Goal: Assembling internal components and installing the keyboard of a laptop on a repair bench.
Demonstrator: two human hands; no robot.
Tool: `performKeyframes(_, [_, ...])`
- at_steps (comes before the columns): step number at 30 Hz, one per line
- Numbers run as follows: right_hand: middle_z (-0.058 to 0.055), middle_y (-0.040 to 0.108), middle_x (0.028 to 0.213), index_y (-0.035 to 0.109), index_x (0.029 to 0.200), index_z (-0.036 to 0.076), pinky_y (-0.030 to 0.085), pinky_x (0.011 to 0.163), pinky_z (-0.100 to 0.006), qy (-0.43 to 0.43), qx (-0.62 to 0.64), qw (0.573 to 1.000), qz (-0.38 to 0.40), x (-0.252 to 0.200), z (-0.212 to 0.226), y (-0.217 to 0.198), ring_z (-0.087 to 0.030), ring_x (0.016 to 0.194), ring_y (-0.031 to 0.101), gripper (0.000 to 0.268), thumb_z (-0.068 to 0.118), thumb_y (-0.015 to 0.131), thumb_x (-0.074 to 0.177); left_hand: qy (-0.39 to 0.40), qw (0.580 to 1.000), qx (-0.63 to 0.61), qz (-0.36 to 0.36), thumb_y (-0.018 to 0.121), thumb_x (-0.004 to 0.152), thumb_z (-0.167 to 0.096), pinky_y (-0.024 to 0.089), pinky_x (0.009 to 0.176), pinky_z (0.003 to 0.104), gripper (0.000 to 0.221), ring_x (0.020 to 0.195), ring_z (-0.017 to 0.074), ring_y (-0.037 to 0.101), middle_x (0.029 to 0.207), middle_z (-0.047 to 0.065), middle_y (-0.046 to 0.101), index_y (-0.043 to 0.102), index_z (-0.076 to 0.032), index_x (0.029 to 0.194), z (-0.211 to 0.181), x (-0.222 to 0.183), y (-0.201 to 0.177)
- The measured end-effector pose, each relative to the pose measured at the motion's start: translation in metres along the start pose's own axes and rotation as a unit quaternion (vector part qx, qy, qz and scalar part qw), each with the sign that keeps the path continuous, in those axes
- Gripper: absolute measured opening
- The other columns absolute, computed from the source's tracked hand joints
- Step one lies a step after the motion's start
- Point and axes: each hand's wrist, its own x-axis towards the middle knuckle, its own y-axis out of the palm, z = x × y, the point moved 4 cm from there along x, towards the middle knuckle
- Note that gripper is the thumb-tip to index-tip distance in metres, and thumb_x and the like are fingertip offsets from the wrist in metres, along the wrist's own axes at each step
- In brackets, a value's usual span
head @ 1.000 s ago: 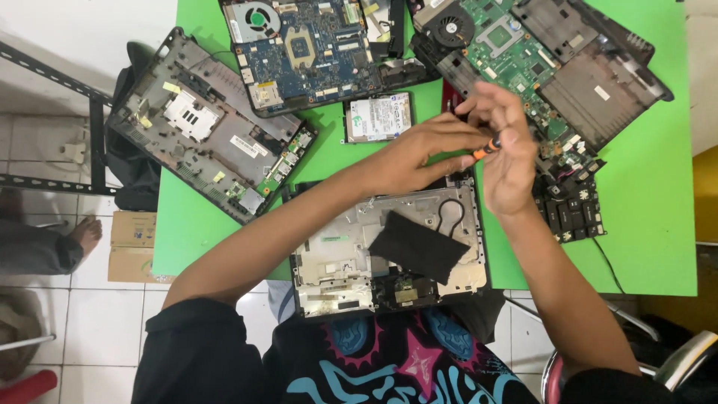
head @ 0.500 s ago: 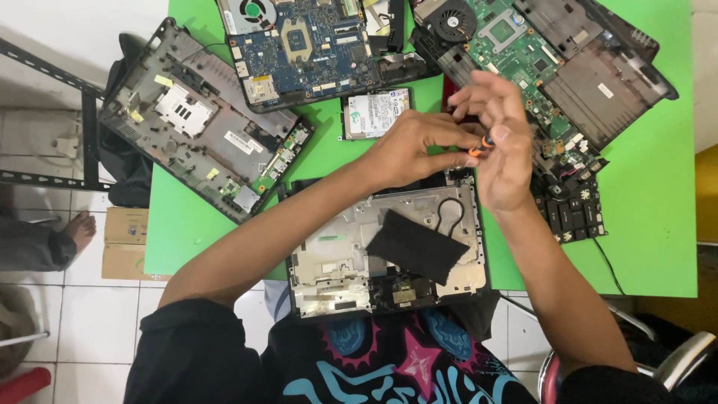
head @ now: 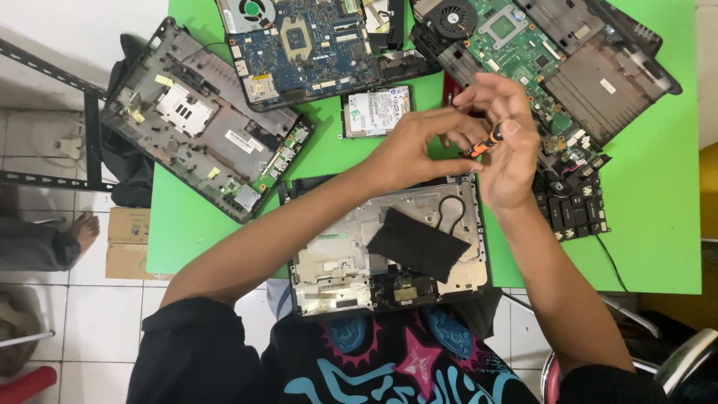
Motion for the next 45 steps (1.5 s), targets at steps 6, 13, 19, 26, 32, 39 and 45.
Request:
performKeyframes(6, [-0.014, 0.061, 0.118, 0.051, 0.136, 0.005, 0.046, 0.091, -0.033, 0.041, 0.049, 0.998, -0.015, -0.004, -0.004, -0.001, -0.021, 0.106, 0.057, 0.063, 0.05, 0.043, 0.093, 0.041, 0.997, 0.055, -0.04, 0.075, 0.093, -0.029, 0.061, 0.082, 0.033, 0.023, 0.09, 0.0195, 0.071, 0.097, 0.005, 0.072, 0.067, -0.01, 0.104, -0.007, 0.0, 0.002])
performKeyframes(13, [-0.014, 0.06, 0.12, 0.049, 0.139, 0.004, 0.045, 0.092, -0.034, 0.043, 0.048, 0.998, 0.001, -0.002, -0.001, -0.002, -0.021, 0.107, 0.055, 0.063, 0.048, 0.042, 0.093, 0.043, 0.999, 0.017, 0.008, 0.072, 0.098, -0.024, 0.058, 0.088, 0.038, 0.02, 0.099, 0.0234, 0.07, 0.106, 0.006, 0.073, 0.069, -0.009, 0.111, 0.005, 0.002, -0.001])
performKeyframes(19, [-0.011, 0.061, 0.121, 0.051, 0.138, 0.007, 0.051, 0.079, -0.034, 0.028, 0.038, 0.999, 0.013, -0.005, -0.007, -0.002, -0.02, 0.112, 0.056, 0.065, 0.053, 0.043, 0.091, 0.034, 0.999, -0.009, 0.007, 0.078, 0.094, -0.021, 0.058, 0.085, 0.031, 0.019, 0.091, 0.0168, 0.069, 0.098, 0.002, 0.074, 0.071, -0.011, 0.109, 0.003, 0.002, 0.003])
performKeyframes(26, [-0.026, 0.055, 0.119, 0.04, 0.145, -0.003, 0.042, 0.093, -0.043, -0.032, 0.022, 0.999, 0.022, -0.009, -0.013, 0.006, -0.032, 0.108, 0.05, 0.07, 0.046, 0.042, 0.094, 0.068, 0.992, 0.03, -0.097, 0.084, 0.085, -0.015, 0.054, 0.069, 0.04, 0.021, 0.078, 0.0281, 0.067, 0.081, 0.006, 0.064, 0.067, -0.008, 0.094, -0.011, -0.005, 0.011])
performKeyframes(32, [-0.025, 0.059, 0.114, 0.044, 0.141, -0.003, 0.042, 0.093, -0.042, -0.041, 0.009, 0.999, 0.004, -0.008, -0.012, 0.0, -0.031, 0.107, 0.053, 0.067, 0.046, 0.042, 0.095, 0.065, 0.995, -0.025, -0.077, 0.08, 0.09, -0.009, 0.057, 0.073, 0.036, 0.012, 0.081, 0.0239, 0.073, 0.086, 0.006, 0.073, 0.075, -0.01, 0.101, -0.008, -0.002, 0.007])
performKeyframes(39, [-0.025, 0.058, 0.112, 0.043, 0.142, -0.004, 0.041, 0.099, -0.043, -0.032, 0.019, 0.999, 0.015, -0.005, -0.011, 0.0, -0.033, 0.11, 0.053, 0.068, 0.045, 0.041, 0.094, 0.07, 0.995, -0.053, -0.036, 0.078, 0.092, -0.009, 0.059, 0.075, 0.034, 0.012, 0.082, 0.0231, 0.074, 0.09, 0.005, 0.075, 0.076, -0.012, 0.104, -0.007, 0.006, 0.002])
performKeyframes(45, [-0.015, 0.064, 0.12, 0.045, 0.139, 0.004, 0.049, 0.072, -0.029, 0.053, 0.107, 0.993, -0.016, -0.008, -0.011, -0.006, -0.018, 0.096, 0.06, 0.065, 0.046, 0.049, 0.091, 0.017, 0.999, 0.036, -0.025, 0.084, 0.081, -0.043, 0.056, 0.079, 0.028, 0.045, 0.088, 0.0152, 0.063, 0.097, 0.0, 0.065, 0.06, -0.013, 0.105, -0.017, 0.0, 0.003])
